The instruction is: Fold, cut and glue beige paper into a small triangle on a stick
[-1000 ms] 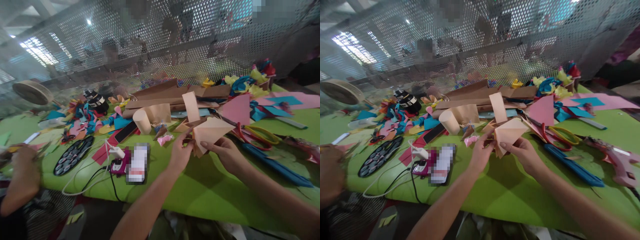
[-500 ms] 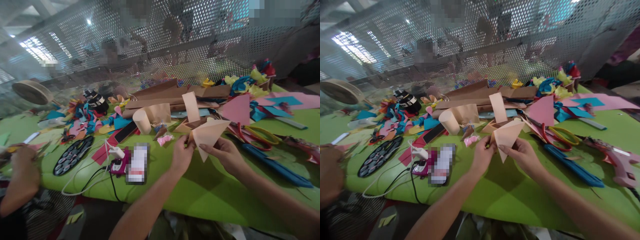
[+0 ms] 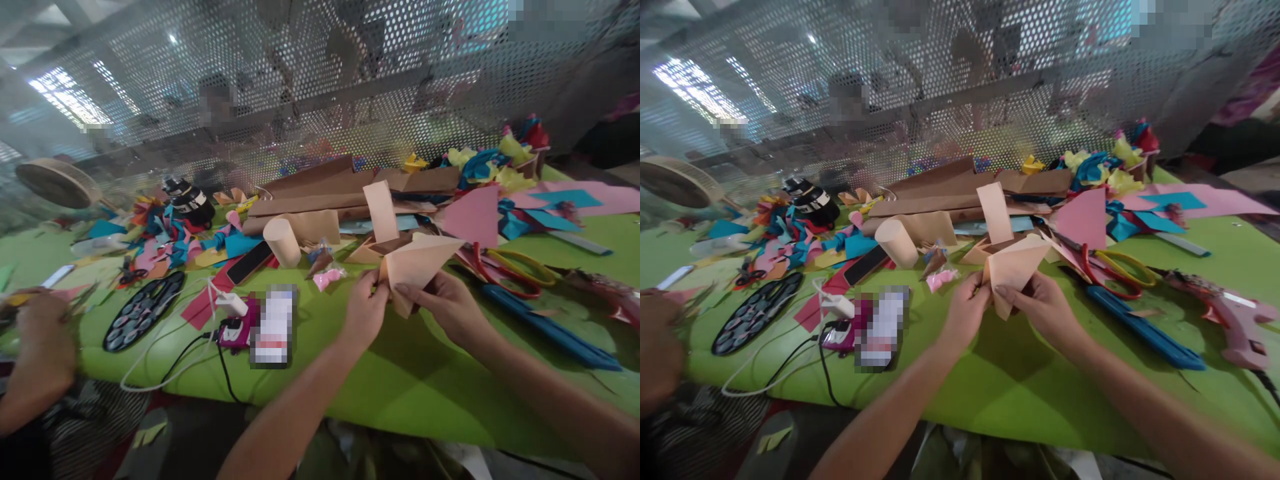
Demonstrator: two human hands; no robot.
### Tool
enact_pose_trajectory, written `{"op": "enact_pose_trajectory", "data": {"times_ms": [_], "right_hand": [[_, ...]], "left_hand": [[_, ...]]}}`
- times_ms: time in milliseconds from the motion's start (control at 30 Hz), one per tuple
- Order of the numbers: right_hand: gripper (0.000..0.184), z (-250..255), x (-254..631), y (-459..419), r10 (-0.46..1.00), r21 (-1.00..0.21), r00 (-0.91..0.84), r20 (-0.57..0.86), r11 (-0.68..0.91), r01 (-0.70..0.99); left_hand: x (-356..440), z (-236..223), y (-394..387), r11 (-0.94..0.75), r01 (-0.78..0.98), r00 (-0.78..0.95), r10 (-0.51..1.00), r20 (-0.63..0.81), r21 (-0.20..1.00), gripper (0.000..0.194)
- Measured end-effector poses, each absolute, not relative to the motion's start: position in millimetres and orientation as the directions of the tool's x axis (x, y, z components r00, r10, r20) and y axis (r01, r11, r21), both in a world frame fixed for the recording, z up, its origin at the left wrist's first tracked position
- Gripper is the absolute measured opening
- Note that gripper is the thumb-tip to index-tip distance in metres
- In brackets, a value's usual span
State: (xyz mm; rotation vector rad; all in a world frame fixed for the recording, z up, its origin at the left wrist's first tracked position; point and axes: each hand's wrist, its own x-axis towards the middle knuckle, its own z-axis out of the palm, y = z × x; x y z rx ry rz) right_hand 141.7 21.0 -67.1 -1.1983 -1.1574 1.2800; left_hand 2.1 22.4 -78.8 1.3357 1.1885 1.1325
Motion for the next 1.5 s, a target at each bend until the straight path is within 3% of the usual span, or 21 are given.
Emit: {"op": "enact_pose_trajectory", "data": {"times_ms": [167,267,433,767,933,1200,1500], "right_hand": [[0.042,-67,143,21,0.999,-0.999,0.048,0.024,0.026,-0.039],[0.040,-68,143,21,0.998,-0.999,0.048,0.027,0.029,-0.033],[0.043,-67,141,20,0.999,-0.999,-0.043,-0.028,-0.030,-0.039],[0.051,-71,142,21,0.996,-0.994,-0.068,-0.065,-0.071,-0.084],[0.050,-74,141,21,0.995,-0.992,-0.082,-0.056,-0.064,-0.110],[0.049,-76,144,24,0.995,-0.996,-0.095,-0.023,-0.031,-0.088],[0.046,-70,146,25,0.996,-0.997,-0.059,-0.064,-0.066,-0.042]], "left_hand": [[-1,-74,22,-0.120,0.232,0.053,0.992,0.110,0.965,0.017],[1,-75,21,-0.113,0.190,0.051,0.993,0.106,0.975,0.015],[4,-76,21,-0.056,0.120,0.025,0.998,0.054,0.991,0.030],[3,-72,23,-0.048,0.187,-0.066,0.996,0.062,0.981,0.007],[4,-69,20,-0.034,0.179,-0.096,0.994,0.052,0.983,0.014],[5,-79,21,0.018,0.001,-0.065,0.998,-0.018,1.000,0.007],[2,-77,21,0.022,0.074,-0.060,0.998,-0.018,0.997,0.006]]}}
